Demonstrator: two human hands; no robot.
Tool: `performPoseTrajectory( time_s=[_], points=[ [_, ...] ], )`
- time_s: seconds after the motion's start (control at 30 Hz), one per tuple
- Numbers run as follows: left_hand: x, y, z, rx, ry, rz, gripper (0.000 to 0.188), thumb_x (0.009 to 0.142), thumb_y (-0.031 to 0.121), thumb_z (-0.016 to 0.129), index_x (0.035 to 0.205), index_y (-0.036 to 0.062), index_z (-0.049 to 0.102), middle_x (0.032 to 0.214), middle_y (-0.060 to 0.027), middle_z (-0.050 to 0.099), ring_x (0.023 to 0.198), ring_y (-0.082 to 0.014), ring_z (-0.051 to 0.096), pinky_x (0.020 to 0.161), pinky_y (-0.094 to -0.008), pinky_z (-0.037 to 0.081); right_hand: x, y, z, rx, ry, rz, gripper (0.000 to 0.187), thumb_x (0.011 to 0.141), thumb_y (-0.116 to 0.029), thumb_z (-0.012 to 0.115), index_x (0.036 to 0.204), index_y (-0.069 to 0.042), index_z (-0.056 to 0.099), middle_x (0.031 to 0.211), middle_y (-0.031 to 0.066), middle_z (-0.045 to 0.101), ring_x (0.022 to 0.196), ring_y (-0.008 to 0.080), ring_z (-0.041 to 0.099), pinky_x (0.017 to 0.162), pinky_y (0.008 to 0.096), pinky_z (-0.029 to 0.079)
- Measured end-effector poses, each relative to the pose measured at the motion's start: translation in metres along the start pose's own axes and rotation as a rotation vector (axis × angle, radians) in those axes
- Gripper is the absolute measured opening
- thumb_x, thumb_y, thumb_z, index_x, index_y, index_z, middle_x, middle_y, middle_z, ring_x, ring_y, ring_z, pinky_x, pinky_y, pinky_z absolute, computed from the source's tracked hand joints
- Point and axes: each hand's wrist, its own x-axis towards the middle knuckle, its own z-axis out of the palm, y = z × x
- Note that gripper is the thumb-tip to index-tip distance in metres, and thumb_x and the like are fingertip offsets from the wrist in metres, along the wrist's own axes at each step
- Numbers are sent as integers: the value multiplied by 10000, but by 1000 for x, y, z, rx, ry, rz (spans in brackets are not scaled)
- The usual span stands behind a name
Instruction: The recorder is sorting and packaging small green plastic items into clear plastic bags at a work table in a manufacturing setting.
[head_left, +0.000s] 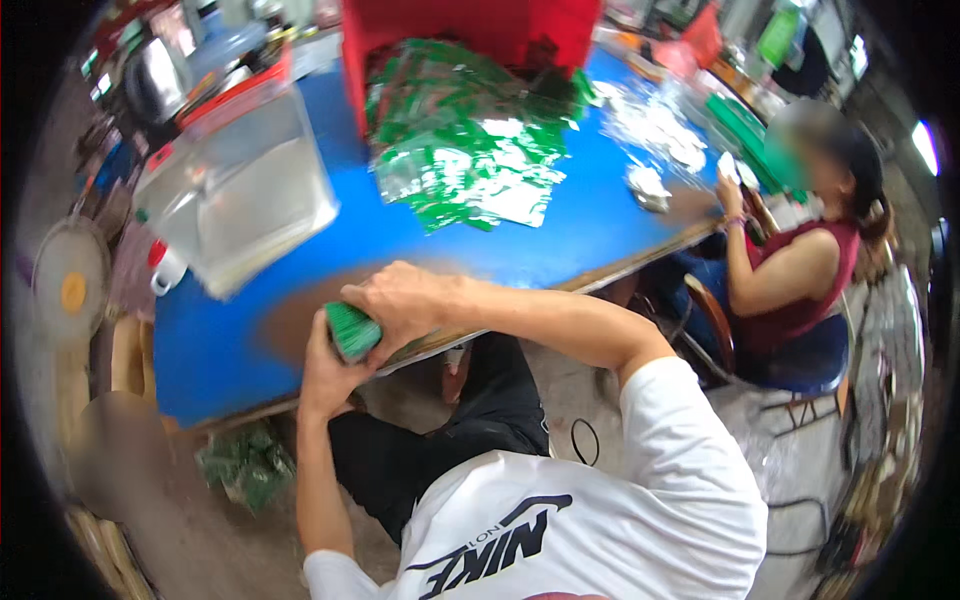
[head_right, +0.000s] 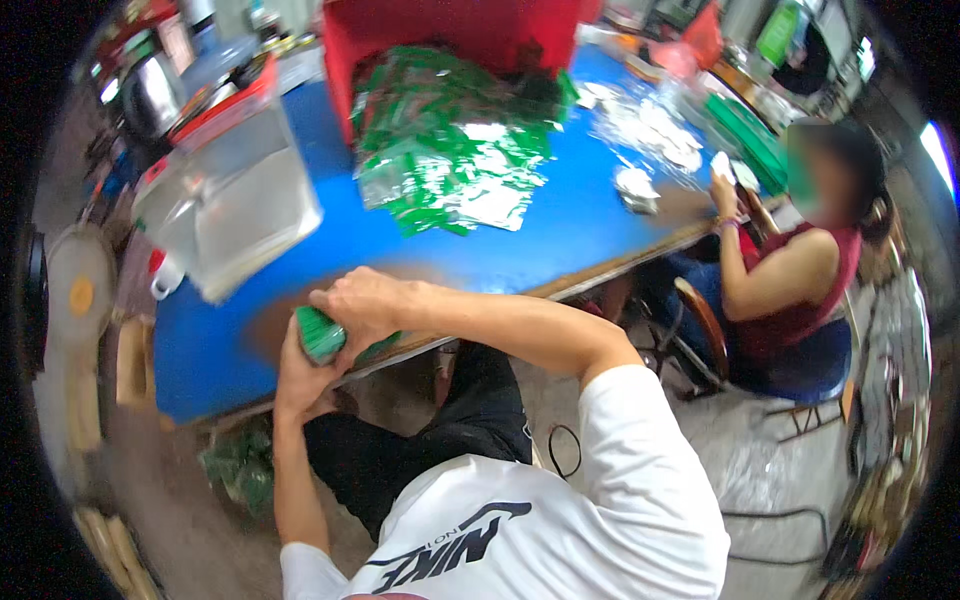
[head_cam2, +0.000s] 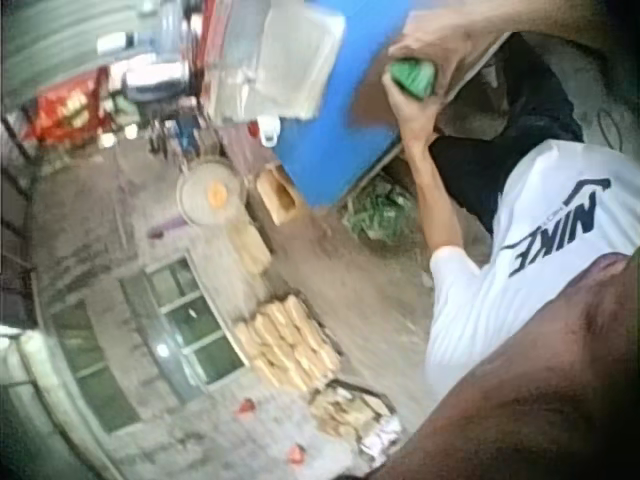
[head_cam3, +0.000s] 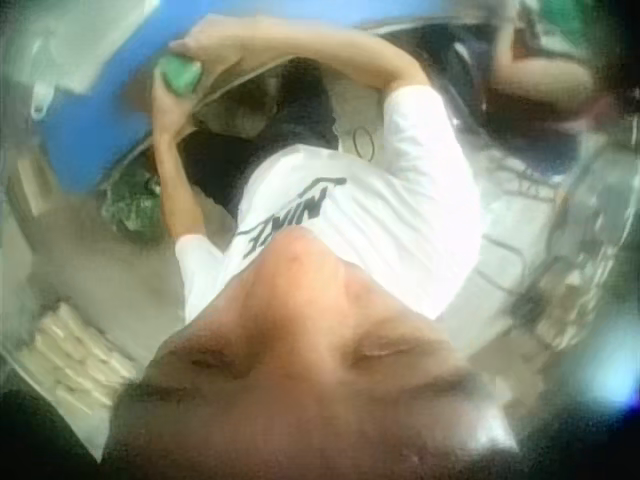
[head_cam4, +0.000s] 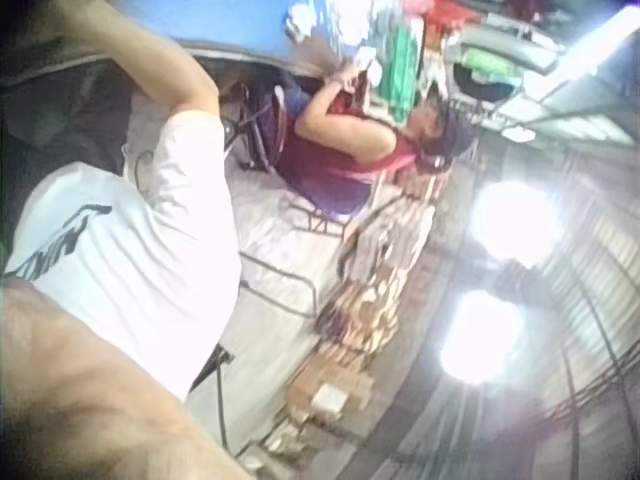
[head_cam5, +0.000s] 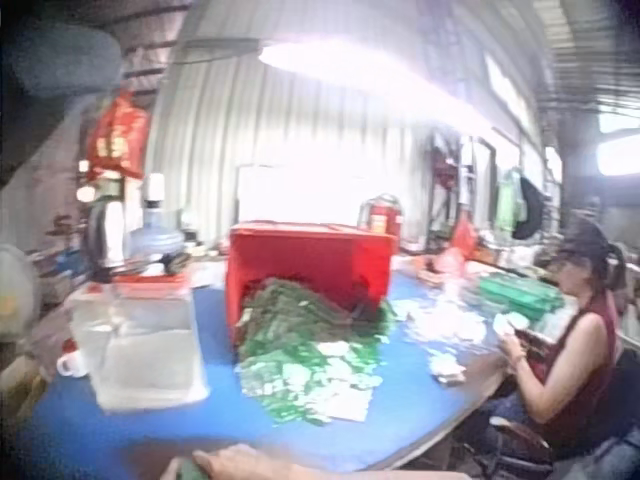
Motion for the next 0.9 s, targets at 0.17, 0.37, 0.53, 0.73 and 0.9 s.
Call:
performPoseTrajectory(
  time_s=[0.17,0.37,0.53,0.73,0.9],
  points=[
    [-5,32,6,-468,163,11,1056,748,75,849,1582,84,201,1358,-163,504,1237,-285,534,1042,-402,449,-35,19,37,570,269,175,701,638,-403,877,1106,42,606,971,220,709,887,338,702,771,417,559],
    [-4,20,50,-729,544,-96,653,1059,557,342,1549,126,322,1450,-144,438,1329,-306,450,1089,-429,401,-33,-2,81,1022,550,358,639,678,-357,846,1086,60,586,966,164,684,886,242,661,805,373,534],
    [-3,-2,54,-239,592,87,572,1089,455,292,1449,28,414,1332,-167,474,1231,-289,478,1023,-426,422,-37,-6,88,1087,602,266,668,686,-345,826,1134,57,535,972,170,665,892,258,658,799,374,532],
    [0,-3,58,-260,632,84,475,1086,374,330,1346,6,481,1247,-137,486,1155,-258,503,987,-405,437,-41,-13,93,1260,597,242,632,686,-329,817,1117,45,545,956,174,666,907,255,659,831,374,523],
    [-17,-4,39,-361,715,31,424,1068,341,390,1297,4,508,1189,-122,515,1101,-230,527,943,-385,457,-28,-27,93,1183,473,286,608,701,-316,814,1140,29,573,1051,172,664,980,232,645,868,370,516]
  ],
)
